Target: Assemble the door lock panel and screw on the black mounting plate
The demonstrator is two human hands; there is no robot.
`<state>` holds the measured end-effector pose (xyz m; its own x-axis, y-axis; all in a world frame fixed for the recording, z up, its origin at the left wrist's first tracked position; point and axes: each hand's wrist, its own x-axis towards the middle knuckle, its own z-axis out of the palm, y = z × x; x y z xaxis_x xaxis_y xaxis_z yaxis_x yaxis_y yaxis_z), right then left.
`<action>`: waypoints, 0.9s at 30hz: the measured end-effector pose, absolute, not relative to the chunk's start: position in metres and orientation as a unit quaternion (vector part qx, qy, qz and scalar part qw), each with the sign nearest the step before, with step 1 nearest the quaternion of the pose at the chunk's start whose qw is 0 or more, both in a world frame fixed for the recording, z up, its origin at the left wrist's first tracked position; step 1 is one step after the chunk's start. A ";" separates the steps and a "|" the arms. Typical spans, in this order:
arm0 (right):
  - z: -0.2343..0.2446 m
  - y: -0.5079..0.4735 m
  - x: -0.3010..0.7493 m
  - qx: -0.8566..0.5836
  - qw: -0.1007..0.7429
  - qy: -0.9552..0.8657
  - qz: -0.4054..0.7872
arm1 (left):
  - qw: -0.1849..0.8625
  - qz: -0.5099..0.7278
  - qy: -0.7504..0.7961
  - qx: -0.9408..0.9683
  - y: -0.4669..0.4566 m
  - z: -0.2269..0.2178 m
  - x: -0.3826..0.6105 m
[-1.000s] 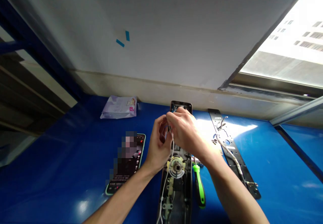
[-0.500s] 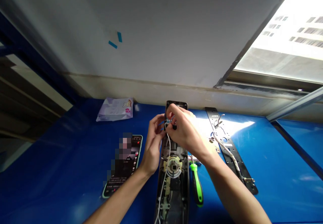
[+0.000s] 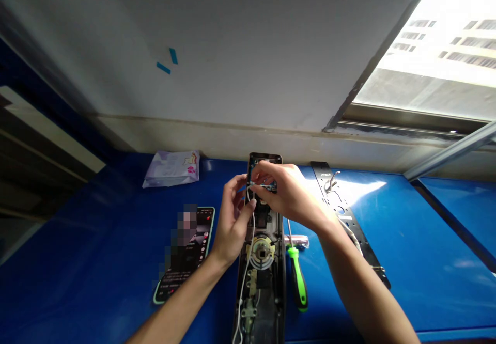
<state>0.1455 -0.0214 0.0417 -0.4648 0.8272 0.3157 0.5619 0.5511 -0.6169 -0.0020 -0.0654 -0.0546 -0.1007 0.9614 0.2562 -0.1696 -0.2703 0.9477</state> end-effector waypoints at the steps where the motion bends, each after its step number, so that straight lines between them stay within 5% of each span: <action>1: 0.046 -0.024 0.149 -0.420 0.308 -0.826 0.216 | 0.448 0.624 0.403 0.497 -0.065 -0.055 -0.002; 8: 0.055 -0.038 0.179 -0.468 0.337 -0.794 0.194 | 0.404 0.611 0.425 0.532 -0.065 -0.056 -0.001; 16: 0.028 -0.068 0.215 -0.534 0.309 -0.763 0.193 | 0.102 0.542 0.451 0.702 -0.076 -0.029 -0.001; 27: 0.022 -0.060 0.190 -0.430 0.317 -0.830 0.159 | 0.230 0.535 0.541 0.607 -0.095 -0.055 -0.018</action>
<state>0.1899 -0.0604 0.0219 -0.4284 0.8151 0.3899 0.6140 0.5792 -0.5362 -0.0176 -0.0945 -0.0548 -0.1565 0.9025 0.4012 0.4109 -0.3099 0.8574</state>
